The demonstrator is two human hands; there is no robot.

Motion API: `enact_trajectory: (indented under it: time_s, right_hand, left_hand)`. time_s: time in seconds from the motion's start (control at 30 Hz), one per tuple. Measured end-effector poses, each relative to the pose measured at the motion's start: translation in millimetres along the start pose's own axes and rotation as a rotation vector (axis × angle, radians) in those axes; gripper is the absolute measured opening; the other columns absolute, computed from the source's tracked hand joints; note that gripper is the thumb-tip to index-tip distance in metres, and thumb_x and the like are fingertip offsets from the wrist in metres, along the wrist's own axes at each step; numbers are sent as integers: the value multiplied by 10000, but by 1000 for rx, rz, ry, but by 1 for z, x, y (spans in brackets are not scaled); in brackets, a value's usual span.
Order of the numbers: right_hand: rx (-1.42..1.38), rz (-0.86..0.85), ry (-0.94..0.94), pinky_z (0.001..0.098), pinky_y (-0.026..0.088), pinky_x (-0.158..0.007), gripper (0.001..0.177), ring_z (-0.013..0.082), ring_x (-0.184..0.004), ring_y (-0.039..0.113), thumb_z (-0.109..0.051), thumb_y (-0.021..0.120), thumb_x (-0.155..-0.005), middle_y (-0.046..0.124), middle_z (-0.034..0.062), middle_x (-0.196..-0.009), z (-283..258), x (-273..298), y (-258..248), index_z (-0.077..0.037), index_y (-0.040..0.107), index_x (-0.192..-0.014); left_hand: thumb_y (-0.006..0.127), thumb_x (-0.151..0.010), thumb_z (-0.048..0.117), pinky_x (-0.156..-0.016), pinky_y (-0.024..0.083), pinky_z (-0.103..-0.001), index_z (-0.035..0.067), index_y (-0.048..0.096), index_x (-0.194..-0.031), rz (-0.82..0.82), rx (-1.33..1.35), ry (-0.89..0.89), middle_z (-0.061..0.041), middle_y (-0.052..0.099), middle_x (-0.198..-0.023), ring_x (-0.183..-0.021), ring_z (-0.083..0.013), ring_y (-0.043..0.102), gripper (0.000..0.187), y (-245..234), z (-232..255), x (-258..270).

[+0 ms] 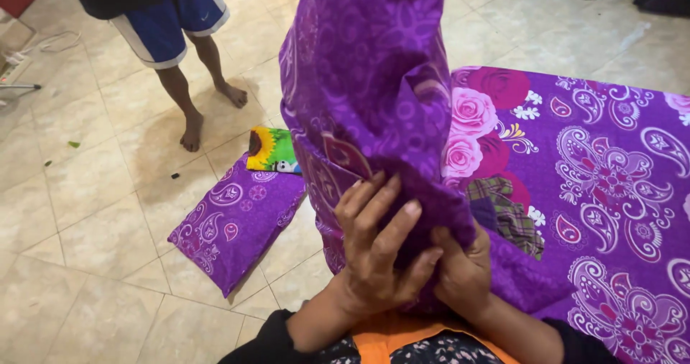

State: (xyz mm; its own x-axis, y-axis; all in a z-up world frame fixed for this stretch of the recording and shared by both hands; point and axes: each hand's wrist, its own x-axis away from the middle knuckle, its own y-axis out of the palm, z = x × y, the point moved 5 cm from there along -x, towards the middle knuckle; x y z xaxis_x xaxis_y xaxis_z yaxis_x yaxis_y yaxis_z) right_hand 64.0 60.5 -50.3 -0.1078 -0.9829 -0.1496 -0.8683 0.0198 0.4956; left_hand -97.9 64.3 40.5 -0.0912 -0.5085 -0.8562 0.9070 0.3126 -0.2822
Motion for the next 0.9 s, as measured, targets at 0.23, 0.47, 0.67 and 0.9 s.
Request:
enact_trajectory:
  time_s: [0.23,0.47,0.67,0.9]
  right_hand:
    - [50,-102,51,288,540,-802,190,113,-940,656,-25,548,-1078,706,40,-1071,-14,-7,-15,9,659,-1228]
    - [80,-166,115,291,553,-800,216,125,-937,671,-19,536,-1043,717,49,-1078,-40,1,-39,2,658,-1220]
    - [81,-209,141,290,559,-804,229,120,-941,678,-18,541,-1020,723,46,-1084,-55,8,-59,-13,654,-1219]
    - [10,-232,159,291,546,-782,193,119,-929,665,-10,558,-1068,715,47,-1077,-63,20,-95,-6,659,-1232]
  left_hand:
    - [713,-970,329,-1259,288,-574,105,504,-1432,77,-112,-47,-193,521,-1491,-1429,-392,492,555,16,20,0]
    - [685,-1000,338,-1283,287,-603,98,485,-1450,122,-138,-89,-216,501,-1503,-1449,-413,480,548,40,51,9]
    - [680,-1017,351,-1256,309,-596,100,475,-1463,146,-192,-123,-216,497,-1511,-1452,-412,482,552,61,76,19]
    - [667,-1008,357,-1265,314,-604,98,482,-1455,158,-203,-144,-207,508,-1499,-1436,-407,489,549,83,99,24]
